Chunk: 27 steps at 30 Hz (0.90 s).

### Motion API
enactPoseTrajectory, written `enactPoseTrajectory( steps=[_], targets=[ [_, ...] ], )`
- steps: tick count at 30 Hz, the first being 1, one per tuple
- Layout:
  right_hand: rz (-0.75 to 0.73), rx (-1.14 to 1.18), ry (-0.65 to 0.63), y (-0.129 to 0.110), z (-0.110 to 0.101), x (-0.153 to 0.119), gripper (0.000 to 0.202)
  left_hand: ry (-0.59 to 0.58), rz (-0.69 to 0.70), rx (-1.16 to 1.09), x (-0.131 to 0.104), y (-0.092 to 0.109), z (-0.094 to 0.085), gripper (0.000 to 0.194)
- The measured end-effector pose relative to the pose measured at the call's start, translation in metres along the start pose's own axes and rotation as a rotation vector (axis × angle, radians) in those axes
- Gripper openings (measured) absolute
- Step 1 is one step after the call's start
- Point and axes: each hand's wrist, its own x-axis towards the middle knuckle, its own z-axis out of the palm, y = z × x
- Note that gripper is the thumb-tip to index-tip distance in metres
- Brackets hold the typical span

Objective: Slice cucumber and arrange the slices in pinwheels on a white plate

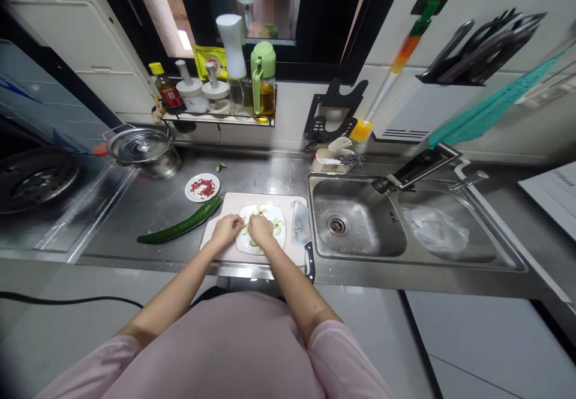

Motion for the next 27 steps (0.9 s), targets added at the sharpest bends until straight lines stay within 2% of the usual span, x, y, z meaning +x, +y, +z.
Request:
enactPoseTrajectory(
  steps=[6,11,19,27],
  targets=[
    [-0.038,0.016,0.005,0.0004,-0.0005,-0.0005,0.021,-0.007,0.008,0.043,0.0010,-0.0002,0.0014,0.017],
    [-0.129,0.035,0.028,-0.0022,-0.0010,0.0003,0.021,-0.007,0.009,0.036,0.0013,-0.0010,0.0019,0.019],
    [-0.126,0.018,-0.028,-0.0028,0.0000,0.0030,0.020,-0.015,0.004,0.042,0.0017,-0.0008,0.0011,0.019],
    [-0.161,0.013,-0.014,-0.0016,-0.0001,0.0010,0.022,-0.001,0.008,0.033,0.0052,-0.0030,0.0048,0.017]
  ],
)
